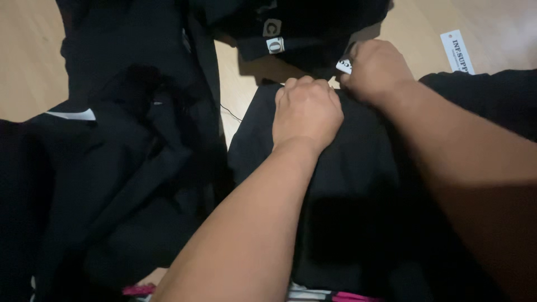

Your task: The person sits on the floor and attaches white rectangular tags to black t-shirts using a needle and thread. They thread the needle, sew the tag onto the fabric, and tie off the thread.

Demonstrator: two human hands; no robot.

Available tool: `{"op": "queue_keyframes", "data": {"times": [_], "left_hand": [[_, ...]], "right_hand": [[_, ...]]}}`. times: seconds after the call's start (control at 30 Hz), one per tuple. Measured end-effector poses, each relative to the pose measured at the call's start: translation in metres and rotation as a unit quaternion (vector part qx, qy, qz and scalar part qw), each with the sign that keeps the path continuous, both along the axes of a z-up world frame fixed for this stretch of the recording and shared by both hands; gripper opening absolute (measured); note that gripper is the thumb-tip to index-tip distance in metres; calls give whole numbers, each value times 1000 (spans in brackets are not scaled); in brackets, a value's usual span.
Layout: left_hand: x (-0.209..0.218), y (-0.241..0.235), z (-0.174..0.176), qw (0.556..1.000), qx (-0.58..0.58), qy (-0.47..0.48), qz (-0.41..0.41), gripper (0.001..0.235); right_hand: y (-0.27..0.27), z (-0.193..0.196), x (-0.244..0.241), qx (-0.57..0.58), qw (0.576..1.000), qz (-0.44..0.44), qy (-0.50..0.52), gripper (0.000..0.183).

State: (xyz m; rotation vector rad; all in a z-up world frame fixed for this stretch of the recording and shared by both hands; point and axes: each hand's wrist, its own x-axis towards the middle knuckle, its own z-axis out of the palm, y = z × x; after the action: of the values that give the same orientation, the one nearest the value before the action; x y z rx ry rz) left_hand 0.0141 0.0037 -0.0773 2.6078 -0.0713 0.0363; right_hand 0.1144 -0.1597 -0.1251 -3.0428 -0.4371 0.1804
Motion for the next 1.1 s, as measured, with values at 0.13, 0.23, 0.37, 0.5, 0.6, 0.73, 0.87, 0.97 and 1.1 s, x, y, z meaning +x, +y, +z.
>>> {"op": "queue_keyframes", "data": {"times": [0.13,0.23,0.37,0.5,0.6,0.73,0.87,0.97,1.1], "left_hand": [[2,0,-14,996,44,-77,4,31],[-4,9,21,997,73,-26,-22,34],[1,63,53,947,293,-119,-58,23],[0,112,115,883,448,136,-23,52],[-1,127,136,847,474,239,15,59],[0,147,102,888,451,87,-1,37],[-8,101,107,908,347,-218,-87,15],[-10,41,126,997,29,-64,10,21],[-16,-28,131,957,-261,-78,100,17]], "right_hand": [[0,2,-6,-19,999,23,-26,29],[-6,0,-2,-27,996,64,-50,30],[-1,38,-30,70,996,-15,-62,38],[-5,48,-41,176,976,-22,-126,30],[-4,69,-62,237,957,-15,-167,19],[-9,92,-78,249,944,9,-217,25],[-10,127,-98,285,910,46,-297,28],[-4,155,-117,346,881,74,-315,18],[4,179,-153,526,837,-119,-88,18]]}}
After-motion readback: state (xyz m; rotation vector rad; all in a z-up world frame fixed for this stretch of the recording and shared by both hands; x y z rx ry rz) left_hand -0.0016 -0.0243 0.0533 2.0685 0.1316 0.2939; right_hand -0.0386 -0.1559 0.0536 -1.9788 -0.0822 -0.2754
